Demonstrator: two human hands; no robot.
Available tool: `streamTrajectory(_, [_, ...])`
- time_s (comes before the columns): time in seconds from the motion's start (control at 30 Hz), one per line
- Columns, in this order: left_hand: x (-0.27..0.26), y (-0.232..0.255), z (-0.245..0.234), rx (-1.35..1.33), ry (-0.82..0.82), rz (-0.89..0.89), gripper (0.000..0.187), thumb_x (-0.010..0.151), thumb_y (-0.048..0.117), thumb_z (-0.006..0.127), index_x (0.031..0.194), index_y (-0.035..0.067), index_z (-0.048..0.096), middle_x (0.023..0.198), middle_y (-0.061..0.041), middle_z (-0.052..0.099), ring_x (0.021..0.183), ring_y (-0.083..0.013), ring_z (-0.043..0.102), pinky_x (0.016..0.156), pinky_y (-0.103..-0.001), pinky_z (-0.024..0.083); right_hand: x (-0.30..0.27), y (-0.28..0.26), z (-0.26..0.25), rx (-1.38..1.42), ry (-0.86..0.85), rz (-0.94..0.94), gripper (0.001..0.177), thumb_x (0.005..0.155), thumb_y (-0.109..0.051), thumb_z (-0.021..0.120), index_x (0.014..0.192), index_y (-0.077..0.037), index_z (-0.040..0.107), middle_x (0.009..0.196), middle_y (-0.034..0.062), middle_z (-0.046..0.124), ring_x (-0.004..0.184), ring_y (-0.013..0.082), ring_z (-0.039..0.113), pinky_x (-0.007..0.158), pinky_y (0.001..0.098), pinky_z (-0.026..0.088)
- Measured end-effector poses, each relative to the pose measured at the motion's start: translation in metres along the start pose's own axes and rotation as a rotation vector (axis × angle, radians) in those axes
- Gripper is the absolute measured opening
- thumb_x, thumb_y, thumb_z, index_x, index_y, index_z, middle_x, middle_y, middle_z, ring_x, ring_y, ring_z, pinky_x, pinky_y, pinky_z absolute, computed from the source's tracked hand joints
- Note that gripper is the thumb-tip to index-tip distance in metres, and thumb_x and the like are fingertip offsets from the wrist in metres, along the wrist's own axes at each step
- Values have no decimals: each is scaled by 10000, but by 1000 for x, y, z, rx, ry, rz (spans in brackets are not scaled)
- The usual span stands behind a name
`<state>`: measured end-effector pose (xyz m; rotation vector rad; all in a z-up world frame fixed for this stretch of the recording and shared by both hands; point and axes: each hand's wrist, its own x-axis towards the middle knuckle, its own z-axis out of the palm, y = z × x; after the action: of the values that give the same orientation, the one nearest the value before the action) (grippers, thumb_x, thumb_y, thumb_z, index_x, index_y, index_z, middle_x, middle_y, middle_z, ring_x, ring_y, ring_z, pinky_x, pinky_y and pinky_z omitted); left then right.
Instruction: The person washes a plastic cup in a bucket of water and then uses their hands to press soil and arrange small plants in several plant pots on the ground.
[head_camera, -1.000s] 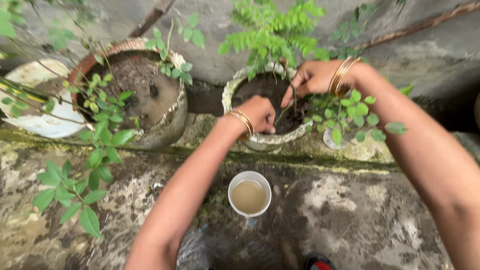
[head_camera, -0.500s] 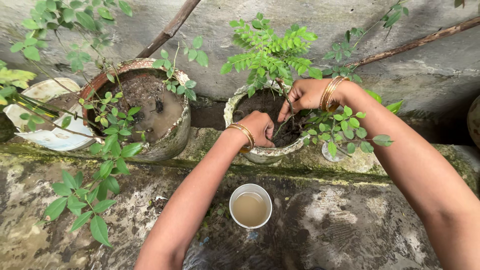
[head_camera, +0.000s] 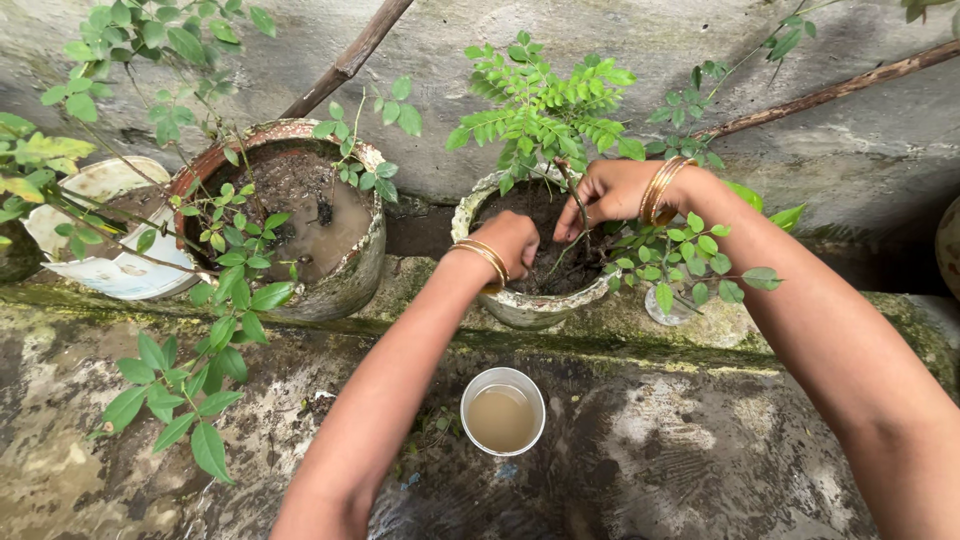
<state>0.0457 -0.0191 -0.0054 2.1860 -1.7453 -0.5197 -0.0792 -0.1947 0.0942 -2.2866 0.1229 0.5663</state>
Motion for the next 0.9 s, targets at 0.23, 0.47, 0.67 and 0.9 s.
streamTrajectory(0.23, [-31,-2,-27,-412,212,89,163,734,142,878,801,34,775,772,-72,773,710,-121,727,700,-295,600,-11,-8,-6,-102,178,-63,234,871,-212,738,976,-30,843,997,52,847,917,148,743,934,302,558])
streamTrajectory(0.47, [-41,-7,-30,-1034,262,22,177,886,139,777,849,-32,751,815,-90,747,721,-114,722,715,-313,668,-46,-35,-7,-54,402,-72,216,887,-287,744,983,-115,830,949,26,830,893,123,719,949,309,509])
streamTrajectory(0.67, [-57,-4,-34,-1214,244,-18,186,871,95,785,966,-53,723,941,-114,759,830,-146,748,812,-306,662,-54,-34,-8,23,502,-121,286,808,-261,847,981,-49,767,936,65,803,916,131,731,945,323,532])
streamTrajectory(0.9, [-66,8,-39,-1340,273,-7,198,879,42,764,1047,-27,686,978,-132,733,884,-177,738,850,-336,655,-52,-39,-3,132,505,-96,298,820,-231,832,995,-22,713,944,81,796,917,122,745,922,302,543])
